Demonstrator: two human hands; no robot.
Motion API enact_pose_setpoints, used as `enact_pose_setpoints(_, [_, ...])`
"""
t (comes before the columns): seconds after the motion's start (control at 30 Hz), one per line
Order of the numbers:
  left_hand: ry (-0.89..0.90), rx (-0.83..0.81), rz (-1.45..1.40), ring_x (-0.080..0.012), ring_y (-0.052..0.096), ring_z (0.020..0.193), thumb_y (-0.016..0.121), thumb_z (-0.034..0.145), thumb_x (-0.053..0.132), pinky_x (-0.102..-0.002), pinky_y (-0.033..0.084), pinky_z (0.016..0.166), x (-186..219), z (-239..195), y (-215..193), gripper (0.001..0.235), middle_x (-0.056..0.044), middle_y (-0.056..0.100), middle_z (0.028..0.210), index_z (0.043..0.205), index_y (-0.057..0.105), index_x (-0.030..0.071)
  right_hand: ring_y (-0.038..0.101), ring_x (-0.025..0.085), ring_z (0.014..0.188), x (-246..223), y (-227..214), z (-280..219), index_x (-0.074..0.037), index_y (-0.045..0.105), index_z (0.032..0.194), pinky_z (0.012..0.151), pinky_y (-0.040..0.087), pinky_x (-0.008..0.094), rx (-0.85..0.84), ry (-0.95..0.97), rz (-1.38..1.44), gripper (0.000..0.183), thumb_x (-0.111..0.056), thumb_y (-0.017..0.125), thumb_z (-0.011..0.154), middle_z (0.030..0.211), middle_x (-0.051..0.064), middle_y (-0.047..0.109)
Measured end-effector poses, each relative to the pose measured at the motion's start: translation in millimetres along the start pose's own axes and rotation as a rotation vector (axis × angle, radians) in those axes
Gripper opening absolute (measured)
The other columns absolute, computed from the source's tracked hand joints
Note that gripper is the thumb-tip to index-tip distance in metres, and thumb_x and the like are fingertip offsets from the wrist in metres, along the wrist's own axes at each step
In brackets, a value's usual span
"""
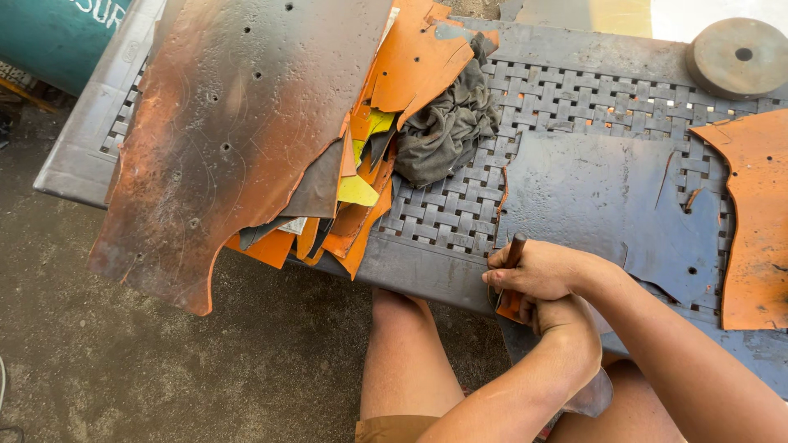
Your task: The person uses a knife to cut an orange leather piece on a perforated work table. They hold the leather with one hand and guide the knife with the other, trimming the edges of the piece.
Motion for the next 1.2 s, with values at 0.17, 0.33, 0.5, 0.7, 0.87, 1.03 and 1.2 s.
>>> enact_pose_setpoints(0.17, [0.012, -0.004, 0.012, -0.0257, 0.074, 0.073, 0.074, 0.086, 0.017, -0.040, 0.053, 0.057, -2, -2, 0, 0.015, -0.011, 0.077, 0.089, 0.095, 0.082, 0.009, 0.059, 0.029, 0.065, -4, 2, 1, -0.003, 0.064, 0.080, 0.069, 0.054, 0.043, -0.018, 0.022, -0.035, 0.039, -0.039, 0.061, 0.095, 0.070, 0.016, 0.066])
enact_pose_setpoints(0.33, [0.008, -0.012, 0.021, -0.0250, 0.074, 0.070, 0.074, 0.085, 0.015, -0.039, 0.052, 0.053, -7, -3, 1, 0.014, -0.011, 0.077, 0.087, 0.093, 0.082, 0.008, 0.069, 0.032, 0.079, -20, -8, 1, -0.012, 0.068, 0.092, 0.077, 0.054, 0.044, -0.063, 0.102, -0.274, 0.029, -0.039, 0.058, 0.095, 0.082, 0.011, 0.073])
enact_pose_setpoints(0.5, [0.006, 0.009, 0.020, -0.0244, 0.073, 0.067, 0.075, 0.084, 0.014, -0.038, 0.051, 0.049, -12, 2, -3, 0.013, -0.011, 0.077, 0.085, 0.092, 0.082, 0.007, 0.070, 0.027, 0.088, -53, -17, 11, -0.018, 0.070, 0.094, 0.089, 0.046, 0.045, -0.002, 0.009, -0.641, 0.021, -0.036, 0.059, 0.094, 0.084, 0.006, 0.074])
enact_pose_setpoints(0.7, [0.015, 0.056, -0.004, -0.0236, 0.073, 0.063, 0.075, 0.084, 0.012, -0.037, 0.050, 0.045, -12, 8, -1, 0.011, -0.010, 0.077, 0.082, 0.091, 0.082, 0.006, 0.068, 0.028, 0.081, -72, -30, 10, -0.017, 0.070, 0.089, 0.083, 0.047, 0.044, 0.117, -0.175, -0.714, 0.023, -0.036, 0.059, 0.094, 0.075, 0.008, 0.072])
enact_pose_setpoints(0.87, [-0.004, 0.106, -0.037, -0.0229, 0.072, 0.060, 0.076, 0.083, 0.011, -0.036, 0.050, 0.041, -9, 13, 6, 0.010, -0.010, 0.077, 0.079, 0.089, 0.082, 0.005, 0.069, 0.029, 0.069, -48, -46, 8, -0.010, 0.070, 0.087, 0.071, 0.054, 0.041, 0.211, 0.106, -0.154, 0.038, -0.042, 0.055, 0.099, 0.073, 0.011, 0.074])
enact_pose_setpoints(1.03, [-0.033, 0.106, -0.054, -0.0203, 0.070, 0.056, 0.076, 0.082, 0.008, -0.034, 0.048, 0.039, -9, 24, 14, 0.008, -0.007, 0.076, 0.076, 0.086, 0.082, 0.005, 0.073, 0.021, 0.064, -25, -46, 19, -0.004, 0.068, 0.082, 0.066, 0.054, 0.040, 0.189, 0.159, 0.002, 0.046, -0.042, 0.051, 0.101, 0.069, 0.013, 0.079])
enact_pose_setpoints(1.2, [-0.003, 0.076, -0.066, -0.0190, 0.069, 0.056, 0.078, 0.079, 0.007, -0.034, 0.047, 0.039, -9, 24, 15, 0.006, -0.005, 0.074, 0.073, 0.083, 0.081, 0.004, 0.077, 0.020, 0.066, -10, -42, 28, 0.000, 0.067, 0.080, 0.065, 0.057, 0.040, 0.183, 0.132, 0.046, 0.047, -0.040, 0.054, 0.100, 0.069, 0.013, 0.076])
Point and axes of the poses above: each hand's wrist, its own z-axis towards the middle knuckle, its own y-axis out of the palm, x = y × z, the point moved 3 cm from there along z, towards the middle knuckle
